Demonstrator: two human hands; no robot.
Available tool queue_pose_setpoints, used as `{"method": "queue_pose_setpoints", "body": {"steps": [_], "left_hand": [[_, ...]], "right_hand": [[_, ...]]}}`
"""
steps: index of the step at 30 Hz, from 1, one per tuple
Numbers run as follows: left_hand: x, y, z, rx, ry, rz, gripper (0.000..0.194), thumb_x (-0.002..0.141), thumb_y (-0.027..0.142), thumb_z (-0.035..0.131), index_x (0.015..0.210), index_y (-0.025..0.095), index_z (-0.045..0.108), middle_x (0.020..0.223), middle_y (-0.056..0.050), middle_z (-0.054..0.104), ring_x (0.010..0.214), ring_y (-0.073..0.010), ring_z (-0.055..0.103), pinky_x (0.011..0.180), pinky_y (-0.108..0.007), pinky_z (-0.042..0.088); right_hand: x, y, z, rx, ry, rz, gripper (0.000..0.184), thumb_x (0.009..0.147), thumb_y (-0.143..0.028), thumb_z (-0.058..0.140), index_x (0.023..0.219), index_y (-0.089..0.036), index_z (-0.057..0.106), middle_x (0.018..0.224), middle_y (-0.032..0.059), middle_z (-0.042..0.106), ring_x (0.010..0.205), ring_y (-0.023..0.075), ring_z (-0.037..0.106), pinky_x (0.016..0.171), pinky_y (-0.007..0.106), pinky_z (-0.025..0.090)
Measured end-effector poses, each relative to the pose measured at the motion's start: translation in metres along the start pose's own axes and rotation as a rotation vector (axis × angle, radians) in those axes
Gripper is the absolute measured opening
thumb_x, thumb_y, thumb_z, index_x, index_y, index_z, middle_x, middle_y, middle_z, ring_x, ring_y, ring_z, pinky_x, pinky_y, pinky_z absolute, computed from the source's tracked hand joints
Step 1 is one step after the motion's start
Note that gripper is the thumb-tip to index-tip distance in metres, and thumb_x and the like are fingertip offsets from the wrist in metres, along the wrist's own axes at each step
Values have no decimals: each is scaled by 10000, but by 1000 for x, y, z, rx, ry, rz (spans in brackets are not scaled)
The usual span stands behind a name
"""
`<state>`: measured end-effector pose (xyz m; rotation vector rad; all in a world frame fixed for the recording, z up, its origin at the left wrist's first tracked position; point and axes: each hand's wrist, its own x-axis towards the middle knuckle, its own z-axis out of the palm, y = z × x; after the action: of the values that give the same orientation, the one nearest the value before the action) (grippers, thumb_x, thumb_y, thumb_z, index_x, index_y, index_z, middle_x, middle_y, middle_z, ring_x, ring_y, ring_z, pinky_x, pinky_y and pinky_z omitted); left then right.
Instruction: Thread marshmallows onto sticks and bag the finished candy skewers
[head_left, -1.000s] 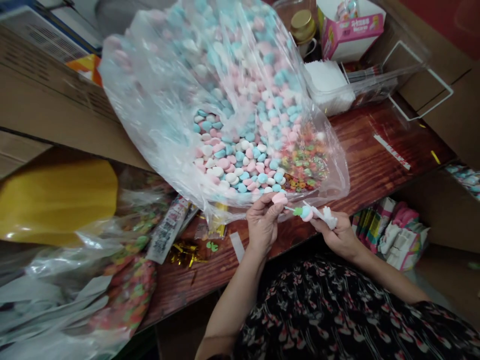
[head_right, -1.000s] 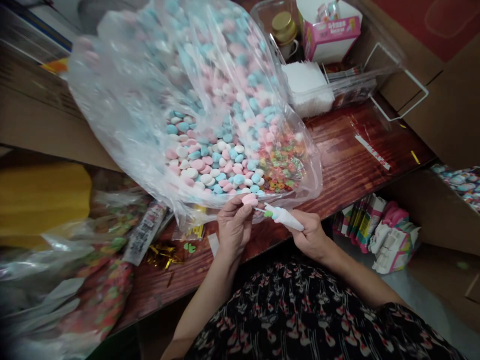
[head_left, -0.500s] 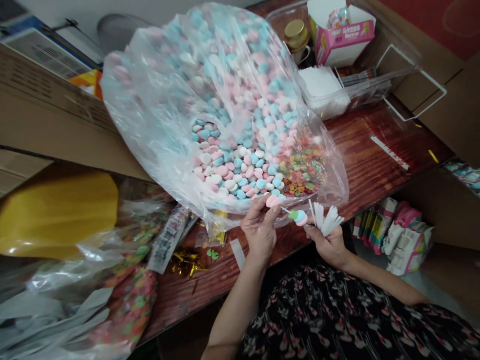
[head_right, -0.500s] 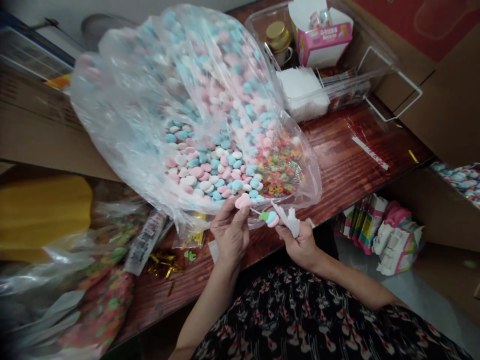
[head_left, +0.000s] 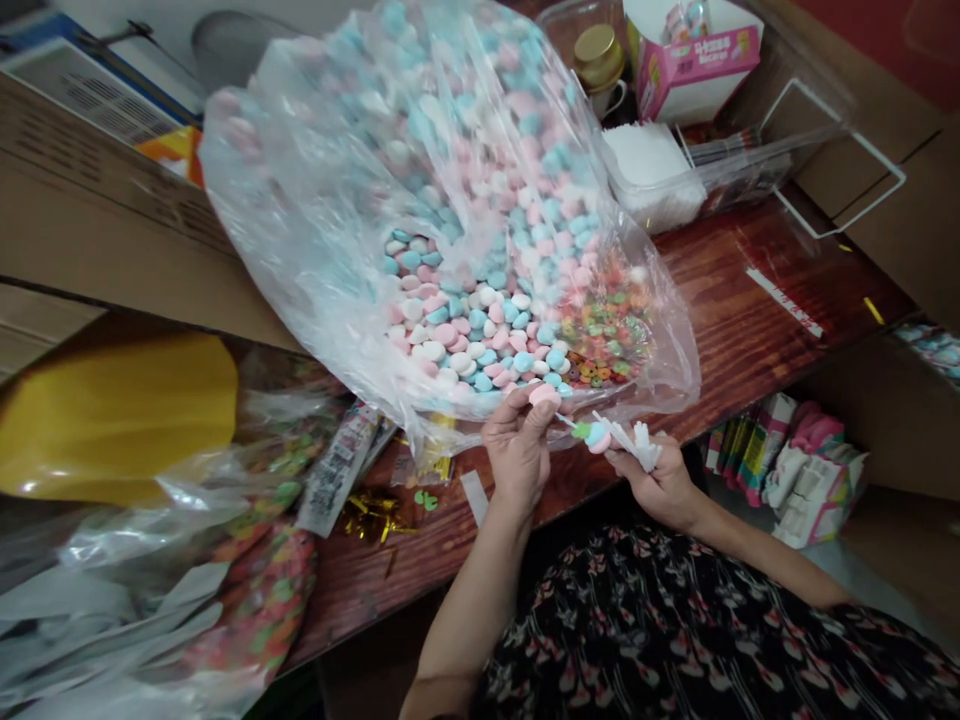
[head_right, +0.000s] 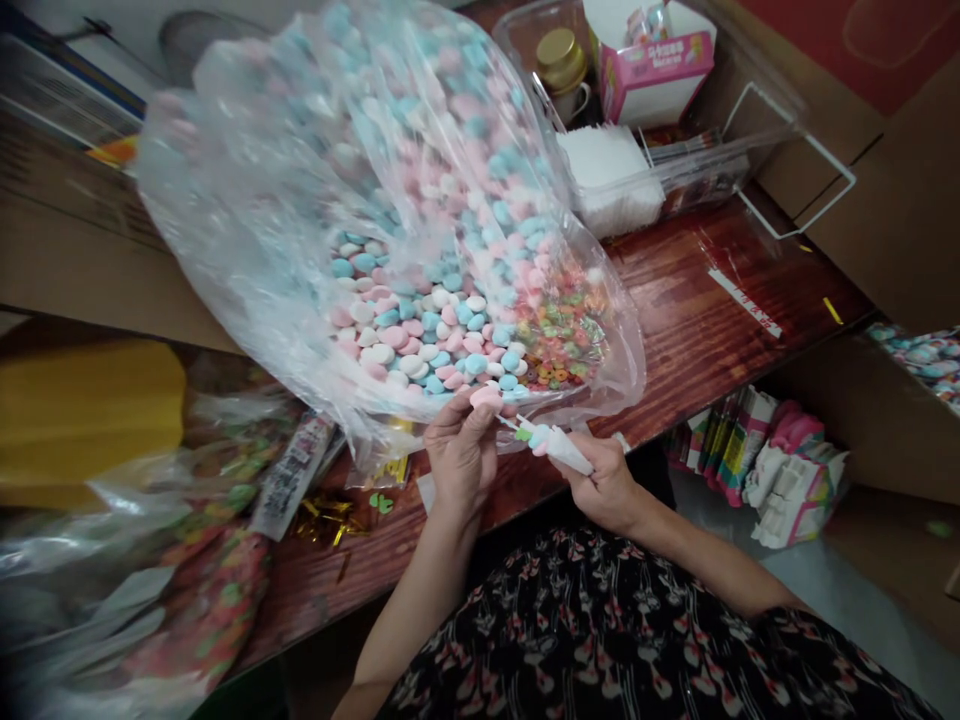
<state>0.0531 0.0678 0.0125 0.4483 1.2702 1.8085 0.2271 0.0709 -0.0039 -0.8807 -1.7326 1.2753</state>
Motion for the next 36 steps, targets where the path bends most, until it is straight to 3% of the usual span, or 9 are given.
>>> {"method": "queue_pose_setpoints", "body": {"steps": [3,7,11,18,28,31,36], "left_hand": [[4,5,2,-118,35,-80,315,555,292,919,784,194,727,756,15,739,590,-121,692,606,-227,575],[10,9,-1,-178,52,-112,297,595,286,905,792,191,703,829,-8,759,739,-149,735,656,-212,575],[8,8,3,-178,15,-87,279,644,287,882,838,207,697,922,-2,761,856,-158,740,776,-253,592],[-1,3,9,-96,-13,-77,291,665,317,870,884,219,705,975,-16,767,928,-179,740,806,-276,598],[1,-1,15,-86,5,-42,253,665,292,869,843,209,711,959,-17,769,848,-168,748,753,-259,599],[0,-3,14,-37,3,21,254,678,297,861,861,204,710,996,-29,761,839,-177,746,759,-287,603],[-3,-11,3,218,-48,277,272,730,310,823,955,207,710,1135,-59,717,944,-210,729,836,-374,611]], "right_hand": [[-5,2,0,22,16,10,196,932,-221,575,1013,-185,750,648,-23,561,548,87,468,544,208,403],[-8,5,-3,35,22,58,205,933,-224,575,1033,-180,748,675,-19,562,564,86,470,552,210,401],[-3,0,-3,7,25,33,196,931,-232,576,1007,-183,751,671,-20,576,564,87,486,565,212,411],[6,-2,3,-27,46,45,210,938,-254,563,992,-186,754,629,-30,582,541,87,496,563,208,421],[6,-1,1,-47,22,30,187,926,-205,557,962,-173,739,649,-22,595,551,90,490,564,204,402],[7,1,3,-39,11,42,192,930,-219,551,938,-174,737,670,-14,603,578,97,511,581,207,416],[4,8,6,10,90,108,206,933,-293,571,951,-183,745,616,-34,550,536,89,483,546,207,409]]}}
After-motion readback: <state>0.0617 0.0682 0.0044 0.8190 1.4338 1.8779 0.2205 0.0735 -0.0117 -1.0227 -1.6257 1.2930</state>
